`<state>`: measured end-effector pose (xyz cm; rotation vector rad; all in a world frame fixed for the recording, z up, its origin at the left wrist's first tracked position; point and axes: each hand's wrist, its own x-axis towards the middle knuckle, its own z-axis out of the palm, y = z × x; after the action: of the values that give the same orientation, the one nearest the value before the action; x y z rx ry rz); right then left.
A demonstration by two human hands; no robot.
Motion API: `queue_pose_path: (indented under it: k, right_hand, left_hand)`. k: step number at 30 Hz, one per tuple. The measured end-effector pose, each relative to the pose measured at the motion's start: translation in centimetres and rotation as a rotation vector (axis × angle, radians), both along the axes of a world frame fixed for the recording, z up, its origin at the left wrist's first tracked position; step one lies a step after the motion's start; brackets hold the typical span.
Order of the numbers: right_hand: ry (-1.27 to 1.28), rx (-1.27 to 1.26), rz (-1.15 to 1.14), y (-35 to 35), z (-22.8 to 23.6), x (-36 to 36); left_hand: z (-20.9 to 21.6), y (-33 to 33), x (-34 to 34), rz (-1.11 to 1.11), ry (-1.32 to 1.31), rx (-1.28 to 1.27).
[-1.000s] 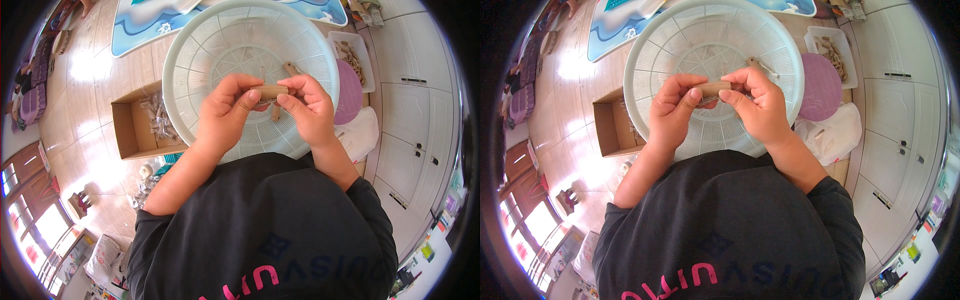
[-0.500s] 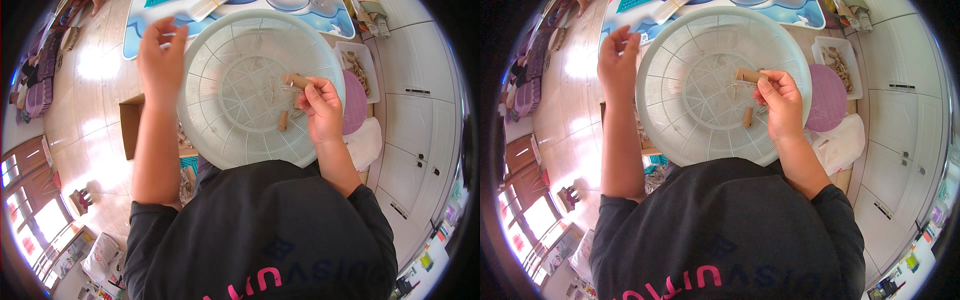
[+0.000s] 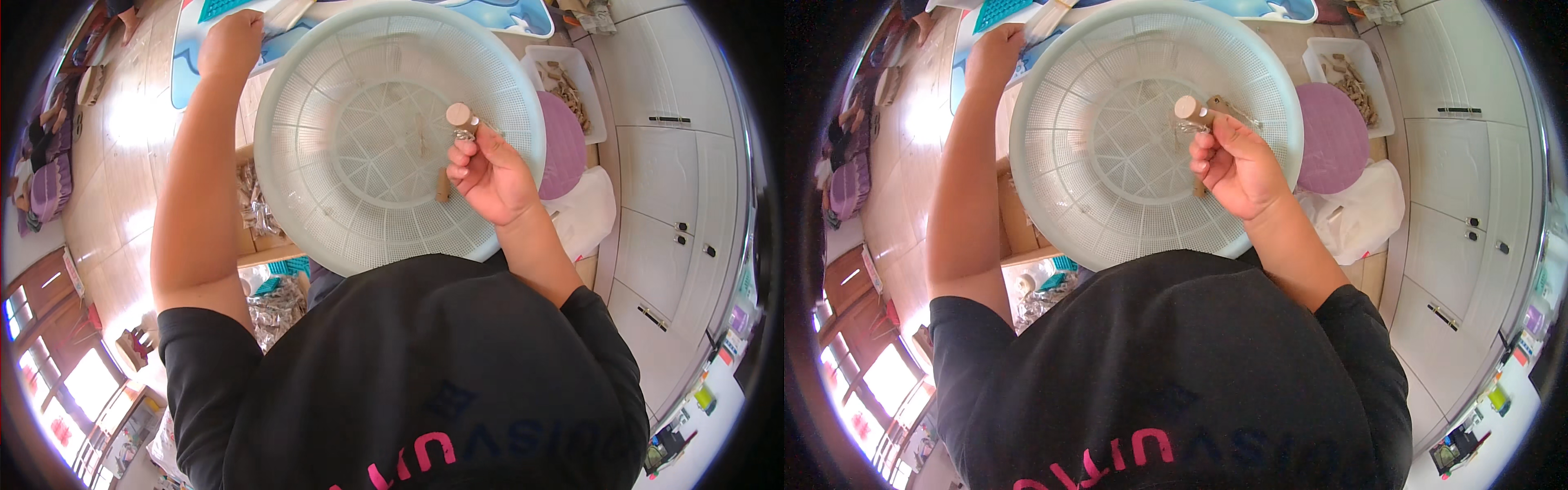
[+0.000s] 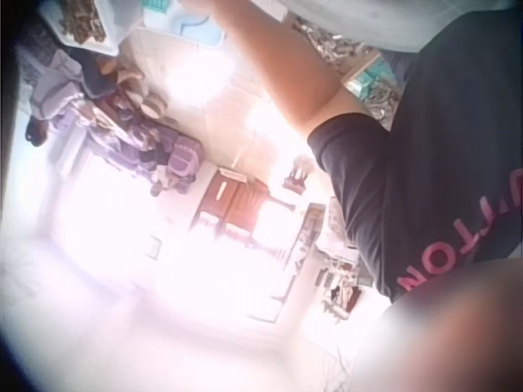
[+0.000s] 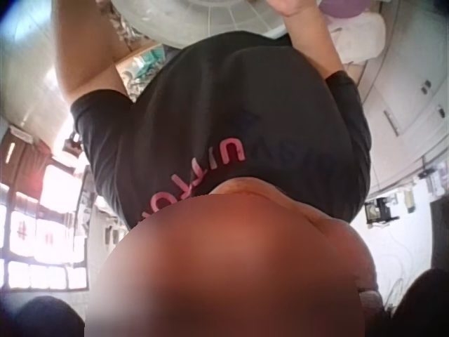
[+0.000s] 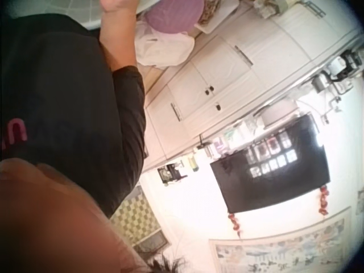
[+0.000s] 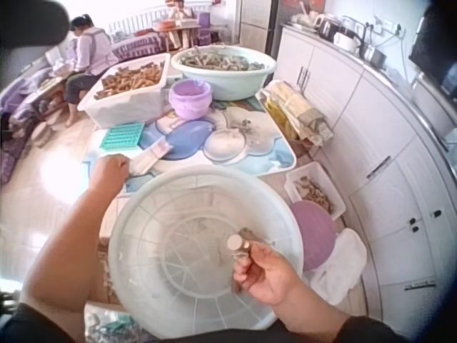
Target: The person puts small cardboard tubes and metal pieces into small plastic bags by hand.
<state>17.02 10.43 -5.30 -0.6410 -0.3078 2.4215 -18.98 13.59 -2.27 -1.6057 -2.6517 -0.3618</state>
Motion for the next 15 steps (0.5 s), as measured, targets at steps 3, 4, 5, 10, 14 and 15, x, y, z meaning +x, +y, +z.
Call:
queue_pose_path:
  k: [3,4,5,10,14,15]
  right_hand:
    - [0.020,-0.045,0.001,0.0,-0.2,0.2]
    - [-0.005,-0.022,-0.002,0.1,-0.3,0.3]
    - [0.001,-0.021,0.004,0.1,-0.2,0.3]
    - [-0.474,0.506,-0.138,-0.3,1.7,0.0]
    - [-0.523,0.854,-0.350,-0.1,4.5,-0.2]
    - [-0.543,1.019,-0.436,-0.1,5.1,-0.4]
  left_hand:
    - [1.3,-1.5,1.2,-0.030,0.107,-0.024]
    - [1.9,-2.0,1.4,-0.047,0.161,-0.033]
    - [2.5,-2.6,1.3,-0.041,0.166,-0.033]
    - [6.5,-6.6,3.7,0.047,-0.146,0.149]
    - [8.5,-9.4,9.8,0.080,-0.963,0.324]
    - [8.3,-9.9,11.2,0.074,-1.030,0.297]
